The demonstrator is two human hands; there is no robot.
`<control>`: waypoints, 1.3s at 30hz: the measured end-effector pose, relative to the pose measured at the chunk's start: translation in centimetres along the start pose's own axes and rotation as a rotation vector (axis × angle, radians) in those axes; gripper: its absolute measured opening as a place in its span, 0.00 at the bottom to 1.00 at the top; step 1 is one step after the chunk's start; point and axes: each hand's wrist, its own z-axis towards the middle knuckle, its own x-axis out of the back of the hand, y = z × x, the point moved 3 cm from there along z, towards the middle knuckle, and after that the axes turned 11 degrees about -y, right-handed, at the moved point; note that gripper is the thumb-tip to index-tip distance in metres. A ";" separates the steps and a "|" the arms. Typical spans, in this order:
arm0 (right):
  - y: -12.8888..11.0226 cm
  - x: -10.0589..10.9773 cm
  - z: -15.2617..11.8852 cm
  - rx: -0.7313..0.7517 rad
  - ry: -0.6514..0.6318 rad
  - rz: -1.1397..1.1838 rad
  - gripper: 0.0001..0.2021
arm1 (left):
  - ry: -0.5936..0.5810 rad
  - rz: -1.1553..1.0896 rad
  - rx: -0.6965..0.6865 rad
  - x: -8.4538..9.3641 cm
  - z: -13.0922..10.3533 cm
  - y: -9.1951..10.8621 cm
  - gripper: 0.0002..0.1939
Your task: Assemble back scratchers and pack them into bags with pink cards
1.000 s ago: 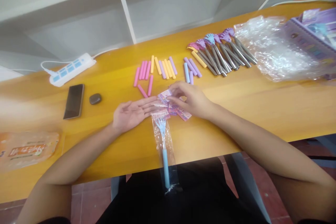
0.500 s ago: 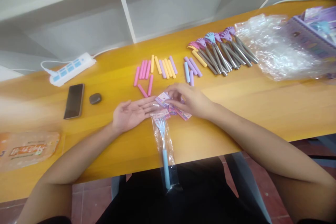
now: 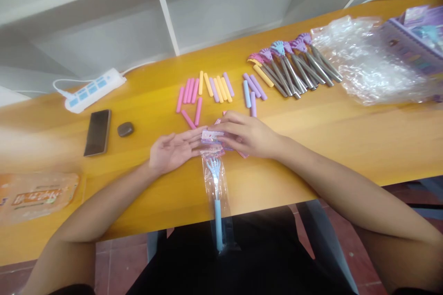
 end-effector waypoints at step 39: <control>-0.4 0.1 -0.2 0.134 -0.057 0.008 0.17 | -0.015 -0.053 -0.022 -0.6 -0.1 0.2 0.35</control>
